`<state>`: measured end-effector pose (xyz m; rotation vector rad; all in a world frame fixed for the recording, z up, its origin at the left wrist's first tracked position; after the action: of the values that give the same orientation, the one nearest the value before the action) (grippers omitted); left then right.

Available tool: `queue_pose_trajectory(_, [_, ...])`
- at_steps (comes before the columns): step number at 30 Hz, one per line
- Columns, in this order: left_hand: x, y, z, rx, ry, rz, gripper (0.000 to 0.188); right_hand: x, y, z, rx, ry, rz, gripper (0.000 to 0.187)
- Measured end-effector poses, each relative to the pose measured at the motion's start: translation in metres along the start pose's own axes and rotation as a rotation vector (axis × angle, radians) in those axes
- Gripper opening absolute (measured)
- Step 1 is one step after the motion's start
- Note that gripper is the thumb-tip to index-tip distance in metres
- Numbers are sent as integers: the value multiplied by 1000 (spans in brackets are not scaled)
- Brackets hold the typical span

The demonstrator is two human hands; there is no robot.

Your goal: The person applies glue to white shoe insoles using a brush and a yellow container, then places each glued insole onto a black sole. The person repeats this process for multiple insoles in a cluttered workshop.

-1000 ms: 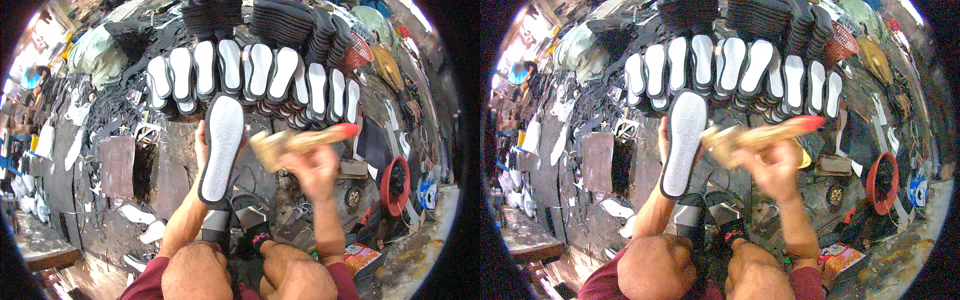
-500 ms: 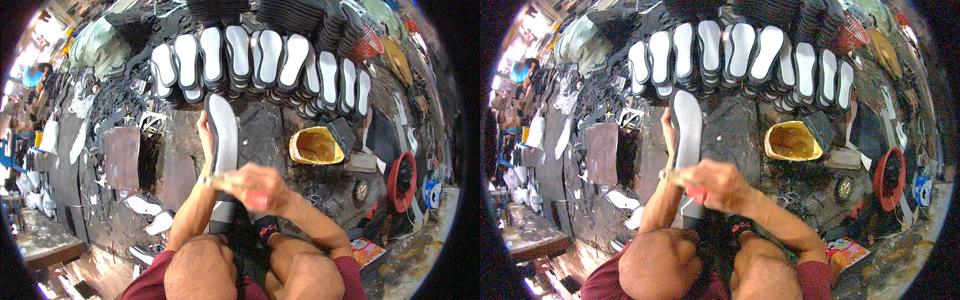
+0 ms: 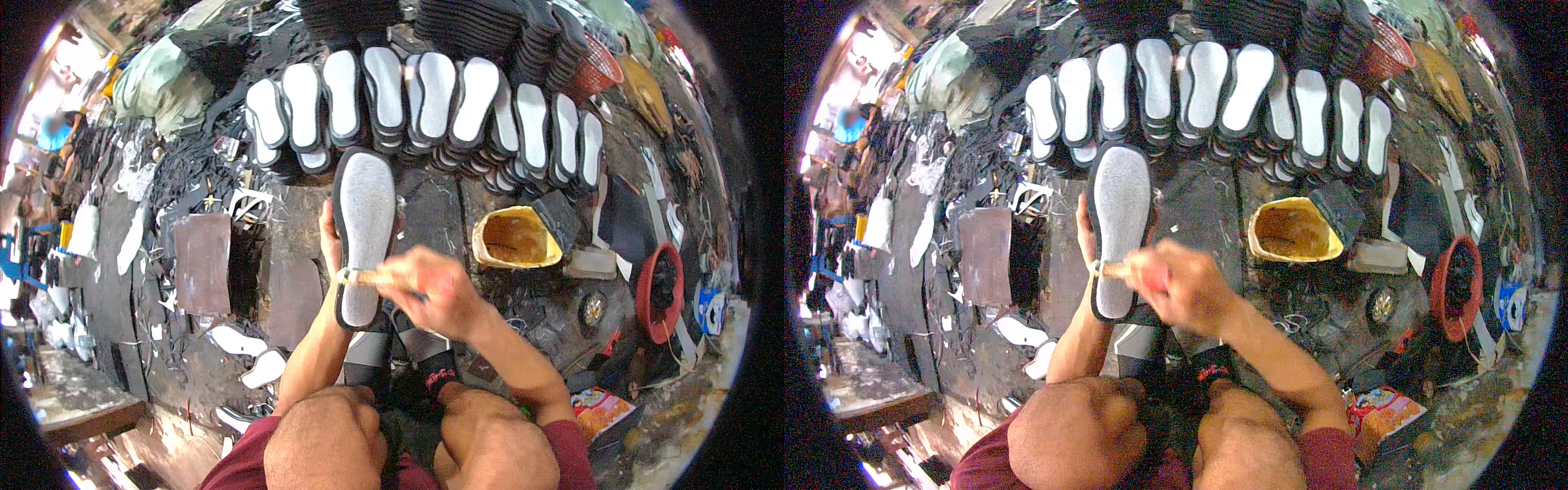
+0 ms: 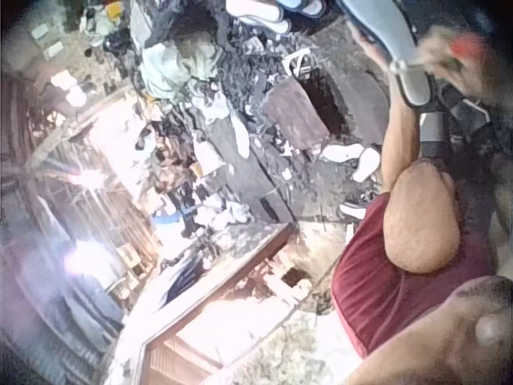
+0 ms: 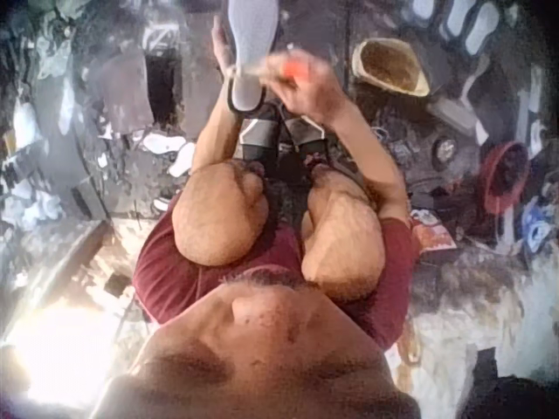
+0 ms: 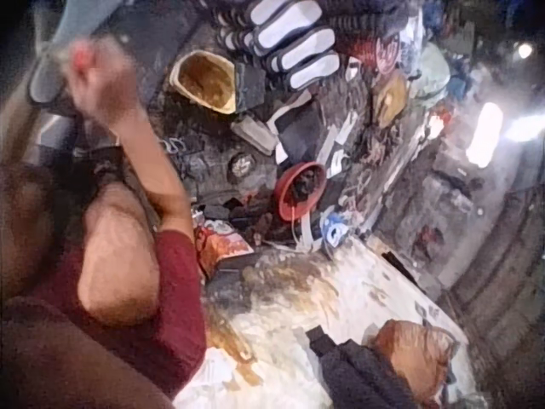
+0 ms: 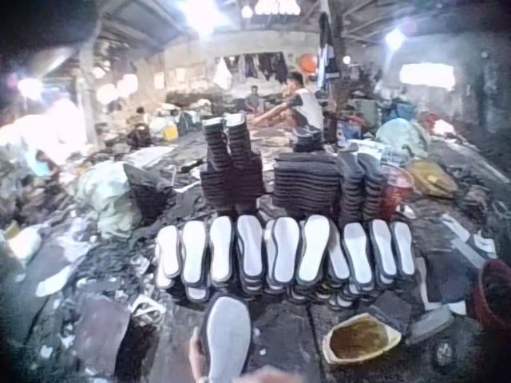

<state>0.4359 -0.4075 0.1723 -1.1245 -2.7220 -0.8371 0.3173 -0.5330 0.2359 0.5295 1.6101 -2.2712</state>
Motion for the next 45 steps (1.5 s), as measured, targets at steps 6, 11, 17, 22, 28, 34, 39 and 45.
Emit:
queue_pose_trajectory(6, [22,-17,-14,-385,122,-73,88,-77,30,27,208,283,284,23])
queue_pose_trajectory(11, [33,-6,-15,-272,13,-63,86,-86,44,46,103,424,5,25])
queue_pose_trajectory(17, [22,-2,-23,97,-85,18,80,-55,57,43,212,680,297,28])
queue_pose_trajectory(22, [24,-2,-31,-118,118,-20,74,-72,59,60,-52,397,-135,34])
queue_pose_trajectory(28, [-17,25,19,4,199,-216,74,47,18,-24,-225,122,-78,27])
queue_pose_trajectory(34, [-11,40,14,87,209,-305,73,28,-14,46,-181,557,-204,27])
queue_pose_trajectory(39, [-19,25,-21,-406,392,-547,59,25,13,11,-365,519,-328,57])
queue_pose_trajectory(45, [-32,3,-41,-590,271,-494,68,11,4,-3,-511,569,-355,101])
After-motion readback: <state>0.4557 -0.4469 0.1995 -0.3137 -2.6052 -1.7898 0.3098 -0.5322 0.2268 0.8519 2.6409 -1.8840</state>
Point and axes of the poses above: each hand's wrist, its own x-axis away from the middle knuckle, its own z-axis out of the back of the hand, y = z × x, the point moved 1 cm from there along -x, towards the middle knuckle, and after that the axes turned 13 degrees about -x, right-handed, at the moved point
